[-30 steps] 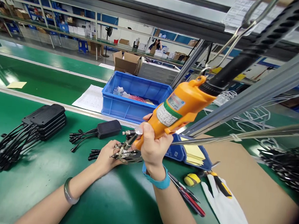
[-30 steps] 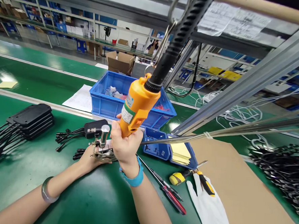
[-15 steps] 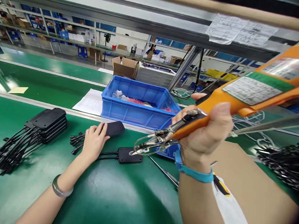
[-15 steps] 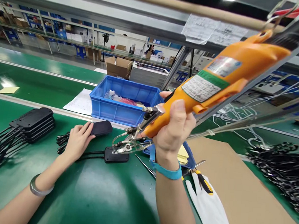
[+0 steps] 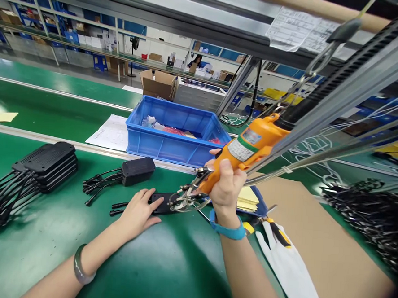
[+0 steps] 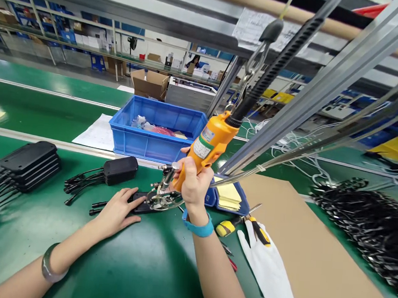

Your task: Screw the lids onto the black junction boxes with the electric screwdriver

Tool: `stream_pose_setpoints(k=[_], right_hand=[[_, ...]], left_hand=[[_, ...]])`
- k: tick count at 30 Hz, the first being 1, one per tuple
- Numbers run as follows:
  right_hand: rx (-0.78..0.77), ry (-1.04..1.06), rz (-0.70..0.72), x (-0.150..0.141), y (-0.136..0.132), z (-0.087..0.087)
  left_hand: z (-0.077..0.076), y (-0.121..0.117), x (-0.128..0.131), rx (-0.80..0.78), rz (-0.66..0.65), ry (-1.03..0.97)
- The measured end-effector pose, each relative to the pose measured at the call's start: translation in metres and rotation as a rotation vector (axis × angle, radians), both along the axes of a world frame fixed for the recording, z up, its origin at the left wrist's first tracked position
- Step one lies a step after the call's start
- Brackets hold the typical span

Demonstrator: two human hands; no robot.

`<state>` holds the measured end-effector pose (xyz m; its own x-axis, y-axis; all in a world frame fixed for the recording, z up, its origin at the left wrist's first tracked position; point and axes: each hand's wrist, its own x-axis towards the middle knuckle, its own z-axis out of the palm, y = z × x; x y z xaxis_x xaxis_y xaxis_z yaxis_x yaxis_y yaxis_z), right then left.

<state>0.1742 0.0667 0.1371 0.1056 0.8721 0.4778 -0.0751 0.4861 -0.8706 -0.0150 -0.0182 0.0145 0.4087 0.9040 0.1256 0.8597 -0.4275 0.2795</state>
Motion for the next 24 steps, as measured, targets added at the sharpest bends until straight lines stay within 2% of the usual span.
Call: stream_pose_setpoints(k=[3, 12, 16, 19, 24], right_hand=[[0.028, 0.004, -0.014, -0.002, -0.002, -0.004], [0.032, 0.050, -0.017, -0.003, -0.006, -0.016], [0.030, 0.096, 0.051, -0.001, -0.017, -0.019], [0.010, 0.115, 0.101, 0.001, -0.019, -0.002], [0.160, 0.127, 0.017, 0.002, -0.001, 0.053]], left_hand=[[-0.002, 0.000, 0.002, -0.073, 0.014, 0.036], [-0.009, 0.003, 0.001, -0.058, 0.036, 0.027], [-0.009, 0.005, 0.000, -0.071, 0.035, -0.005], [-0.008, 0.005, -0.002, -0.089, 0.011, -0.052], [-0.006, 0.004, -0.004, -0.075, 0.010, -0.043]])
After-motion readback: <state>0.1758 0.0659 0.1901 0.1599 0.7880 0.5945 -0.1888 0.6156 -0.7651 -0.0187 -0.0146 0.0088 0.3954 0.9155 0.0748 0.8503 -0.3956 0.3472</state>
